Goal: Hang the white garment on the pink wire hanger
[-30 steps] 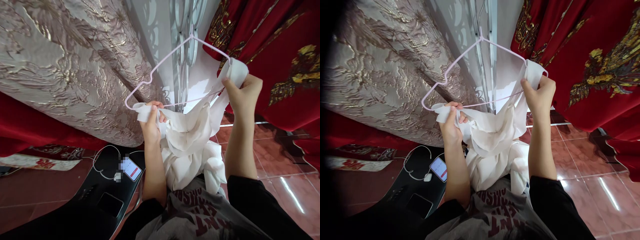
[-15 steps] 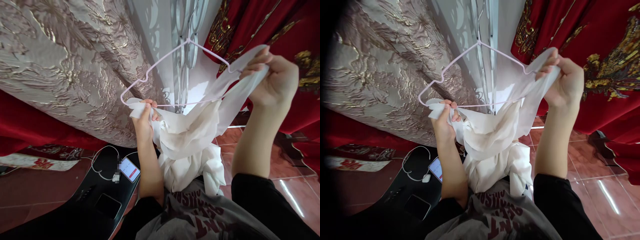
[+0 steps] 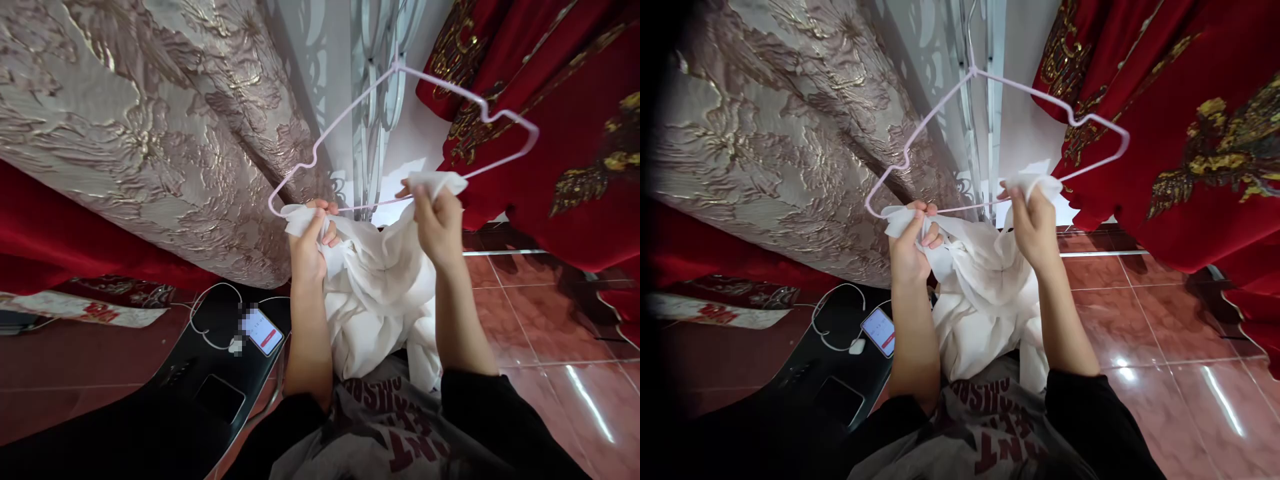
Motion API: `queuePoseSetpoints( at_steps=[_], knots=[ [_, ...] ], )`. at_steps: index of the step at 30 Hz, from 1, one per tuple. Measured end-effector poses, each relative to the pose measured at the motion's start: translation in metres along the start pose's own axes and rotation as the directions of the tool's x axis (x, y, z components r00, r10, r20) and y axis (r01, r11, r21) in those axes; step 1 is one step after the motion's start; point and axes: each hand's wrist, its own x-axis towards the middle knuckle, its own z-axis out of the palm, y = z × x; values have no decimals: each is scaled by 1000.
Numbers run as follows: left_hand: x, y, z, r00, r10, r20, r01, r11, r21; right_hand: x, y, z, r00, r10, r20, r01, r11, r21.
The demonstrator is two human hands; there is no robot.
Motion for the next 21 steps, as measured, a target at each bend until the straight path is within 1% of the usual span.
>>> queuePoseSetpoints(
  at_steps=[1,3,6,8,9,11,13,14,16,18,20,21],
  knots=[
    [-1,-1,-1,1000,-2,-1,2,1000,5,1,5,5,1000,-4,-6,4,1000,1],
    [-4,-1,-8,999,-35,-14,35,999,19,1,17,8,997,-20,-76,20,1000,4],
    [-8,5,-23,990,-113,-84,121,986,111,-1,27,3,985,-59,-163,54,998,-36],
    [-9,16,-34,980,-110,-167,142,969,200,-1,28,-2,983,-82,-167,74,996,-53],
    [-9,22,-39,975,-101,-198,143,966,214,-1,27,-3,984,-86,-155,79,995,-54],
    [-6,36,-48,972,-98,-213,135,976,168,-1,25,-5,989,-84,-125,78,996,-49],
    [-2,48,-55,979,-99,-176,115,990,85,-1,22,-4,991,-75,-108,71,997,-39],
    [0,53,-59,985,-82,-151,92,994,64,-1,21,-4,992,-72,-106,68,997,-34],
    [6,61,-68,994,2,-113,8,996,85,-1,20,-4,991,-70,-113,67,997,-30],
    [9,69,-73,991,102,-91,-89,987,134,-1,21,-4,990,-69,-120,66,997,-30],
    [12,79,-71,983,162,-90,-146,976,163,-1,22,-5,991,-62,-116,59,998,-26],
    [12,84,-66,983,165,-84,-149,974,169,-1,22,-5,992,-58,-108,56,998,-22]
  ],
)
